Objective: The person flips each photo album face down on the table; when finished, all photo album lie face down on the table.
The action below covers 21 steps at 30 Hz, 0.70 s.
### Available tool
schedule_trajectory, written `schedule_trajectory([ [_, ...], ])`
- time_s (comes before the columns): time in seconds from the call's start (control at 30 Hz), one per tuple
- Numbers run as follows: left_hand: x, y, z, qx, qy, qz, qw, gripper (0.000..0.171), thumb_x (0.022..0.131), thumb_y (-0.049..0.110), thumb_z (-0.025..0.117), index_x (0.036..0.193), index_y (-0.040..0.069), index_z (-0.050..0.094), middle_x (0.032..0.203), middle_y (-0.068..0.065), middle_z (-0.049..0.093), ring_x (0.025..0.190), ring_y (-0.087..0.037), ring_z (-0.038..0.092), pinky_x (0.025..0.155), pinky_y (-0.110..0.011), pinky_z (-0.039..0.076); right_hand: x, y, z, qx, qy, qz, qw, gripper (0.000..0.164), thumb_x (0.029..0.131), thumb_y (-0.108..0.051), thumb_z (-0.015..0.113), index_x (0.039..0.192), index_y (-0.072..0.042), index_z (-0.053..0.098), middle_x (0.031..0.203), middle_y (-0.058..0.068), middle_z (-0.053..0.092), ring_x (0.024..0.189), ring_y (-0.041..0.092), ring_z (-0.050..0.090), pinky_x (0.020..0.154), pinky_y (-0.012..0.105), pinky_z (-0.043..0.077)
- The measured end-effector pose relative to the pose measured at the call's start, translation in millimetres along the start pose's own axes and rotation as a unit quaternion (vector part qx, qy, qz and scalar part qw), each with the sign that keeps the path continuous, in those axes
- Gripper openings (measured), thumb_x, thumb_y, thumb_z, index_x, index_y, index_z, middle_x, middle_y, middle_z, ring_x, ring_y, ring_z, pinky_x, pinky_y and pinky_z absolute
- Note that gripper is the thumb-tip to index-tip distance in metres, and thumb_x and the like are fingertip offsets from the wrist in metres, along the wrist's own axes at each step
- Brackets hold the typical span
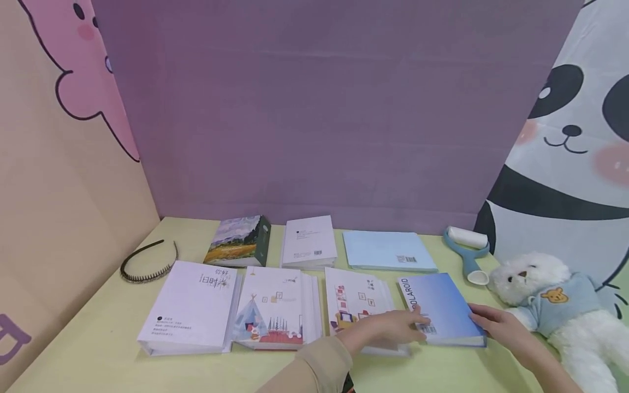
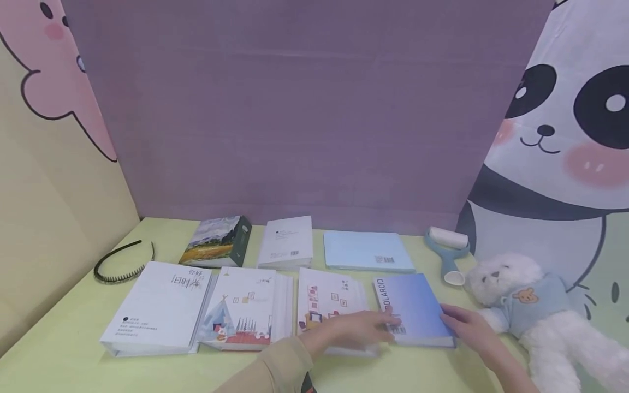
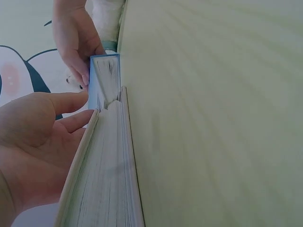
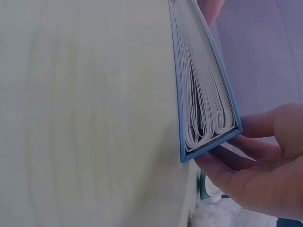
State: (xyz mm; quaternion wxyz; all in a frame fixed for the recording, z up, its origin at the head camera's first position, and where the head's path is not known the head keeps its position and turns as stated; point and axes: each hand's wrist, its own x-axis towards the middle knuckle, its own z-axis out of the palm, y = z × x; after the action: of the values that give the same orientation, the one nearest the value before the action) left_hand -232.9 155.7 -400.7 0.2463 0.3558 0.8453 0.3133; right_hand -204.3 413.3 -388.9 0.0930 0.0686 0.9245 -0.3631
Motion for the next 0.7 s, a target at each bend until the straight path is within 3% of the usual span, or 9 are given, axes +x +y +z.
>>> schedule_trajectory([
  [0.23, 5.6, -3.9, 2.5, -0.039, 0.005, -0.006, 0.9992, 0.047, 0.095, 0.032, 0.052, 0.140, 0.035, 0.041, 0.156, 0.012, 0.015, 0.142, -0.004, 0.014, 0.117, -0.028, 0.014, -1.2, -1.8, 1.1, -0.017, 0.008, -0.010, 1.000, 0.060, 0.099, -0.032, 0.045, 0.137, 0.013, 0.034, 0.138, 0.035, 0.038, 0.123, 0.044, 0.044, 0.091, 0.047, 0.049],
  [0.47, 3.2, -4.6, -2.6, -0.048, 0.001, -0.001, 0.9989, 0.047, 0.096, 0.031, 0.051, 0.142, 0.032, 0.040, 0.156, 0.011, 0.012, 0.143, -0.005, 0.012, 0.117, -0.026, 0.013, 1.6, -3.5, 2.1, -0.033, 0.021, -0.029, 0.999, 0.056, 0.099, -0.029, 0.046, 0.134, 0.015, 0.038, 0.133, 0.034, 0.044, 0.117, 0.042, 0.050, 0.089, 0.046, 0.049],
  [0.7, 0.3, -6.4, -1.0, -0.037, 0.037, 0.017, 0.9985, 0.041, 0.097, 0.032, 0.049, 0.138, 0.031, 0.046, 0.154, 0.009, 0.023, 0.140, -0.007, 0.025, 0.114, -0.027, 0.023, 2.9, -0.8, 2.2, -0.071, 0.066, -0.054, 0.994, 0.050, 0.094, -0.026, 0.056, 0.128, 0.011, 0.048, 0.126, 0.033, 0.052, 0.111, 0.045, 0.054, 0.082, 0.045, 0.051],
])
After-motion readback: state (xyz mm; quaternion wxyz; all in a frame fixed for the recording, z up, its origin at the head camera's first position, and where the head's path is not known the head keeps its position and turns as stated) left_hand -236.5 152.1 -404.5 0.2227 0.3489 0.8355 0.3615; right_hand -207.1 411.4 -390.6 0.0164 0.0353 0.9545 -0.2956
